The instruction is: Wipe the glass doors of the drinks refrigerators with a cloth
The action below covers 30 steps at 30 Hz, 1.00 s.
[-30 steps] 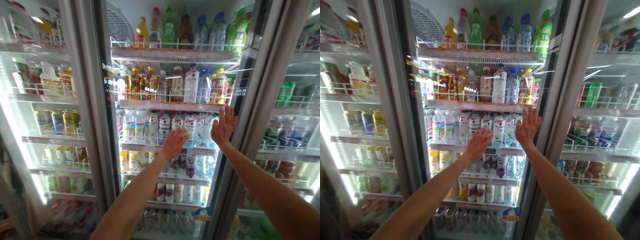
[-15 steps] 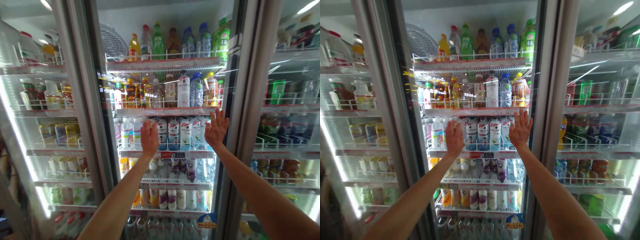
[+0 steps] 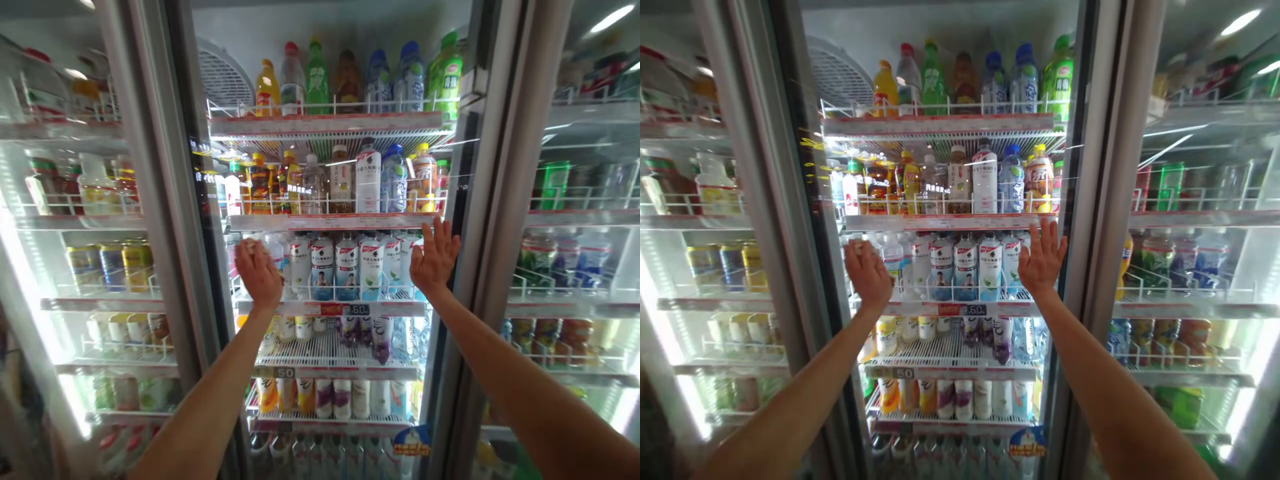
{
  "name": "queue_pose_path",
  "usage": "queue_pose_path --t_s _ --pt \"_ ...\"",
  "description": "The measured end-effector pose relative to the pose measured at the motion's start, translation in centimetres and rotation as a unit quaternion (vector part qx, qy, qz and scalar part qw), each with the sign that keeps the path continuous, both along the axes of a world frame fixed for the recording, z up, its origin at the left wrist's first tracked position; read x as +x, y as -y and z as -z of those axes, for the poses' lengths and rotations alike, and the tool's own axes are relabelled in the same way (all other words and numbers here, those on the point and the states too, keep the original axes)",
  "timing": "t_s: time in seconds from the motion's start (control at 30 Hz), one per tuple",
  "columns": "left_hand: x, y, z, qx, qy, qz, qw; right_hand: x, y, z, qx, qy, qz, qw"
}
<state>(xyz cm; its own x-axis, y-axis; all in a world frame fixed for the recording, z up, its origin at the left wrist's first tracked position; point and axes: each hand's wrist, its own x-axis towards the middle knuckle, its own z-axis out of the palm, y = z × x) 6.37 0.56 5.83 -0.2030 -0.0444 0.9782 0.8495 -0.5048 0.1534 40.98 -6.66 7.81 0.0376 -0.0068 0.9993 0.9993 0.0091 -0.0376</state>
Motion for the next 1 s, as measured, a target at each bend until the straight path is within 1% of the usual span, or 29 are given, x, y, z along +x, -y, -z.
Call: queue_pose_path --t_s 0.03,0.1,0.13,0.17,0.2,0.23,0.27,0.3,0.33,0.43,0.47,0.5,0.53,0.57,0.6,0.67,0.73,0.77,0.8,0.83,0.87,0.9,0.93,1.0 --pt "1.6 0.3 0.2 0.015 -0.036 0.007 0.999 0.0 0.0 0.0 0.001 0.0 -0.001 1.0" --pt "6.2 1.5 0.9 0.046 -0.155 0.027 0.986 0.1 -0.1 0.1 0.004 0.001 -0.004 1.0" --pt "8.6 2.1 1.4 0.059 -0.225 0.038 0.972 0.1 -0.1 0.1 0.005 0.003 -0.004 1.0" --pt "10.7 2.7 1.9 0.074 -0.302 0.049 0.949 0.2 -0.1 0.1 0.005 0.005 -0.003 1.0" --pt "12.2 3.3 2.4 0.086 -0.37 0.058 0.923 0.2 -0.1 0.1 0.004 0.006 -0.001 1.0" --pt "13.0 3.7 2.8 0.096 -0.42 0.066 0.9 0.3 0.0 0.1 0.003 0.007 0.002 1.0" --pt "13.0 3.9 3.1 0.1 -0.446 0.069 0.887 0.3 0.0 0.1 0.001 0.007 0.006 1.0" --pt "12.1 3.9 3.2 0.097 -0.445 0.067 0.888 0.3 0.0 0.0 -0.001 0.008 0.009 1.0" --pt "10.5 3.6 3.1 0.087 -0.416 0.059 0.903 0.3 0.1 0.0 -0.003 0.006 0.013 1.0" --pt "3.4 1.9 2.0 0.039 -0.245 0.016 0.969 0.1 0.1 0.0 -0.01 -0.002 0.025 1.0" --pt "1.2 1.3 1.6 0.022 -0.181 0.006 0.983 0.0 0.1 0.0 -0.011 -0.003 0.027 1.0" --pt "-0.3 0.8 1.3 0.007 -0.121 0.003 0.993 -0.1 0.1 0.0 -0.011 -0.004 0.028 1.0" --pt "-0.9 0.6 1.1 -0.002 -0.08 0.008 0.997 -0.1 0.1 0.0 -0.01 -0.003 0.029 1.0" --pt "-0.8 0.6 1.1 -0.004 -0.064 0.019 0.998 -0.1 0.1 0.0 -0.008 -0.002 0.028 1.0" --pt "0.3 0.7 1.3 0.0 -0.072 0.035 0.997 -0.1 0.1 0.0 -0.006 -0.001 0.027 1.0" --pt "3.8 1.5 2.1 0.02 -0.148 0.065 0.987 -0.1 0.1 0.0 -0.003 -0.001 0.023 1.0" --pt "7.4 2.4 2.8 0.033 -0.237 0.072 0.968 0.1 0.1 0.0 -0.004 0.001 0.019 1.0" --pt "8.3 2.7 3.1 0.034 -0.272 0.069 0.959 0.1 0.1 0.0 -0.005 0.002 0.019 1.0" --pt "8.4 2.8 3.3 0.032 -0.298 0.064 0.952 0.2 0.1 0.0 -0.007 0.002 0.019 1.0" --pt "7.6 2.8 3.3 0.029 -0.313 0.058 0.948 0.2 0.1 0.0 -0.008 0.001 0.02 1.0" --pt "6.1 2.6 3.3 0.027 -0.311 0.049 0.949 0.2 0.1 0.0 -0.01 -0.002 0.021 1.0" --pt "4.0 2.2 3.2 0.024 -0.291 0.038 0.956 0.2 0.0 0.0 -0.011 -0.006 0.022 1.0" --pt "1.6 1.8 3.0 0.019 -0.252 0.024 0.967 0.2 0.0 0.0 -0.012 -0.01 0.023 1.0" --pt "-2.5 0.8 2.7 -0.006 -0.12 -0.009 0.993 0.1 -0.1 0.0 -0.008 -0.014 0.025 1.0"
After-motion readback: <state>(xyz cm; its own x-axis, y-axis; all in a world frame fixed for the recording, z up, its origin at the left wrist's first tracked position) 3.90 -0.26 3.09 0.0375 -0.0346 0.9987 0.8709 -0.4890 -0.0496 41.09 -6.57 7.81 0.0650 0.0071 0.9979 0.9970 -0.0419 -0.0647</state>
